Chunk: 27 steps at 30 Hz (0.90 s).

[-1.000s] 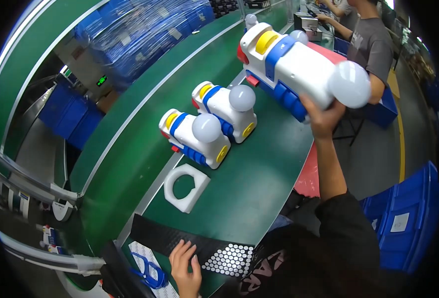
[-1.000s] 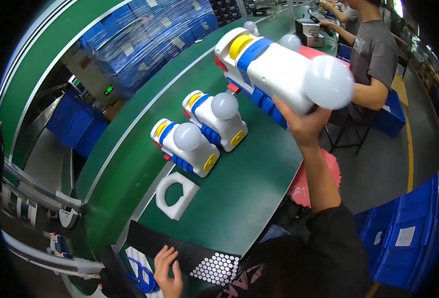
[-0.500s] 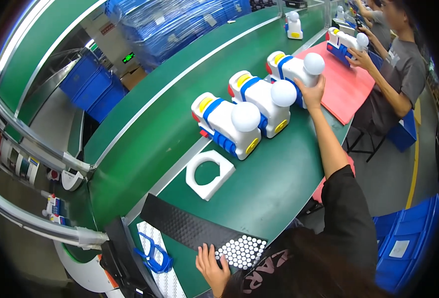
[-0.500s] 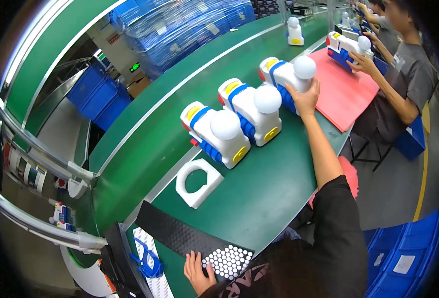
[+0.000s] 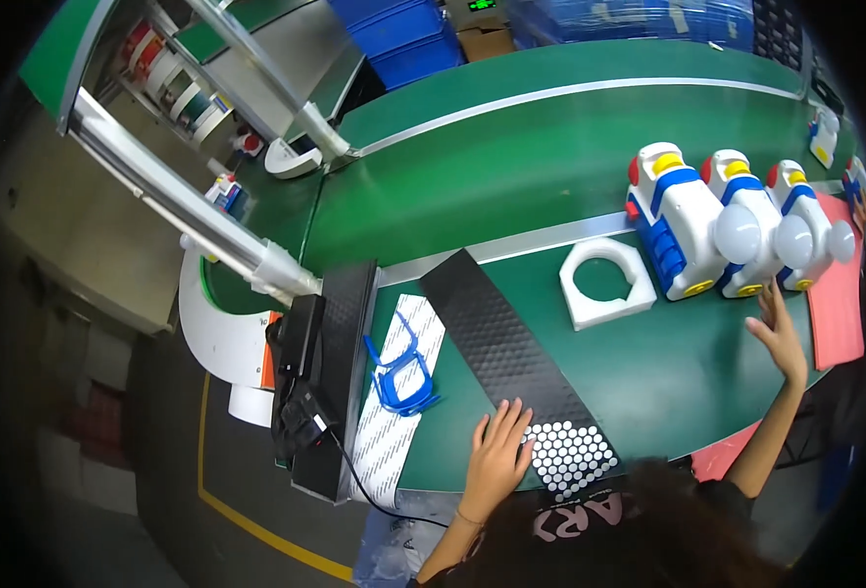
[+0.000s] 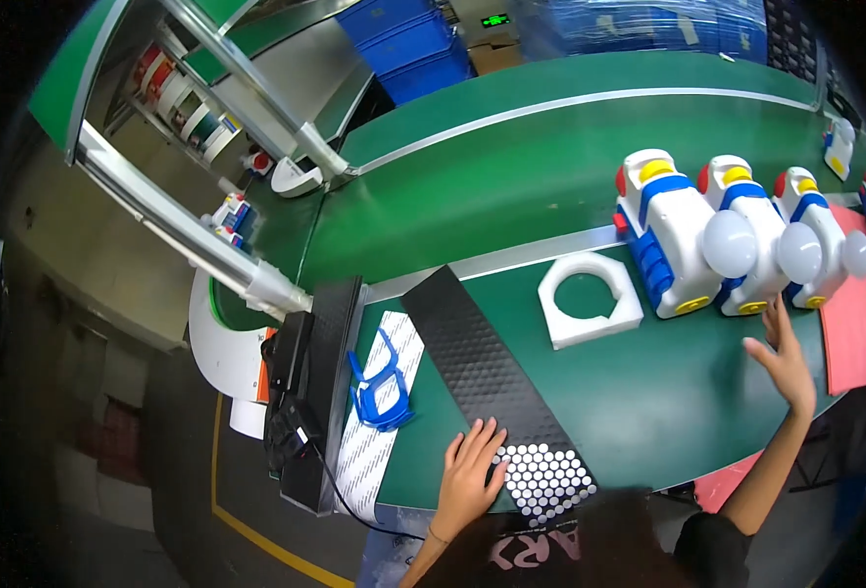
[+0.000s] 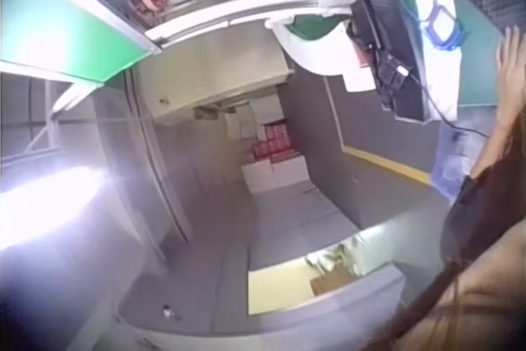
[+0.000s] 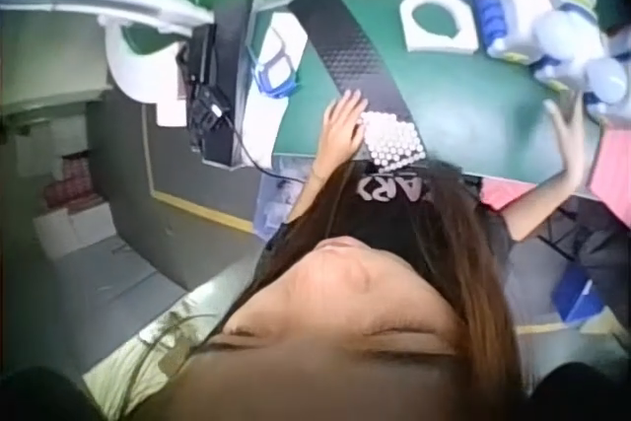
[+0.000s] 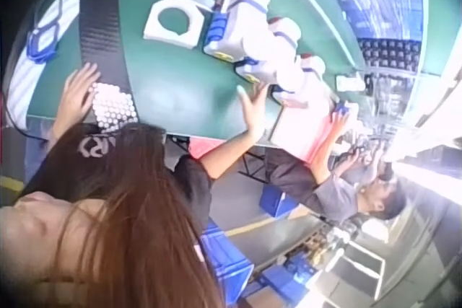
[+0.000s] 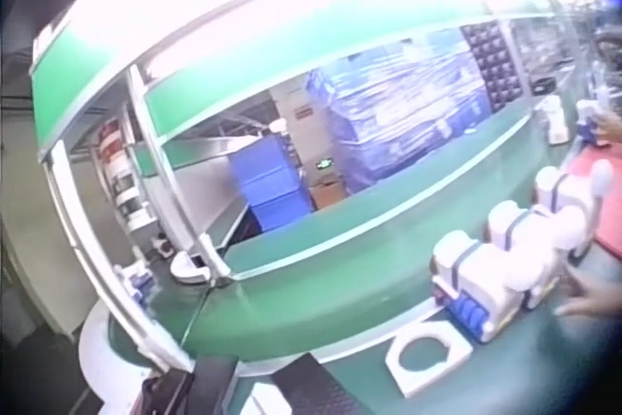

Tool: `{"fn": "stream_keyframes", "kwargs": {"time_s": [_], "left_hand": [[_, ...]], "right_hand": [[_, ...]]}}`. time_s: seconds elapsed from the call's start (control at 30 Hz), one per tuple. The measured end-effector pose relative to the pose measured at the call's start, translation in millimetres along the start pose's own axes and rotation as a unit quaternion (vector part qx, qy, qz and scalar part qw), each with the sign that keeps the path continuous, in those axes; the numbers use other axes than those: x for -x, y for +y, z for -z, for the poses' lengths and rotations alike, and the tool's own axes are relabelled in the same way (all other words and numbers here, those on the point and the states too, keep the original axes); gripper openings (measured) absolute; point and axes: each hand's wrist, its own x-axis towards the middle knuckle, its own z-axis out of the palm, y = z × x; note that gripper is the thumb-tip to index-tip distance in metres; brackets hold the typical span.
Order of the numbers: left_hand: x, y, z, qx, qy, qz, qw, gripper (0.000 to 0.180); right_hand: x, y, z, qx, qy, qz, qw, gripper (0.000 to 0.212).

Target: The person applies small circular stickers to the side of a plastic toy assembly by hand.

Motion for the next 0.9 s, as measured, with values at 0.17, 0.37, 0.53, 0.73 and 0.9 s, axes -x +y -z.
{"fn": "stream_keyframes", "kwargs": {"time_s": [0.17,0.37,0.53,0.73,0.9], "left_hand": [[3.1,-8.3,2.1,0.025,-0.005,-0.009,1.000,0.040],[2.6,-8.1,2.6,0.024,0.004,-0.014,1.000,0.039],[1.8,-9.3,1.8,0.025,0.001,-0.008,1.000,0.038],[0.4,-7.9,0.1,0.031,-0.002,-0.008,0.999,0.037],[1.5,-6.8,3.7,0.032,-0.009,-0.004,0.999,0.037]], "right_hand": [[-41.2,11.0,-21.9,0.199,0.287,0.040,0.936,0.079],[-56.0,11.0,-15.1,0.093,0.314,0.116,0.938,0.069],[-82.8,2.1,-44.3,0.147,0.456,0.169,0.861,0.066],[-82.0,-1.4,-39.7,0.072,0.490,0.202,0.845,0.064],[-81.0,-3.2,-20.8,0.087,0.553,0.237,0.794,0.067]]}}
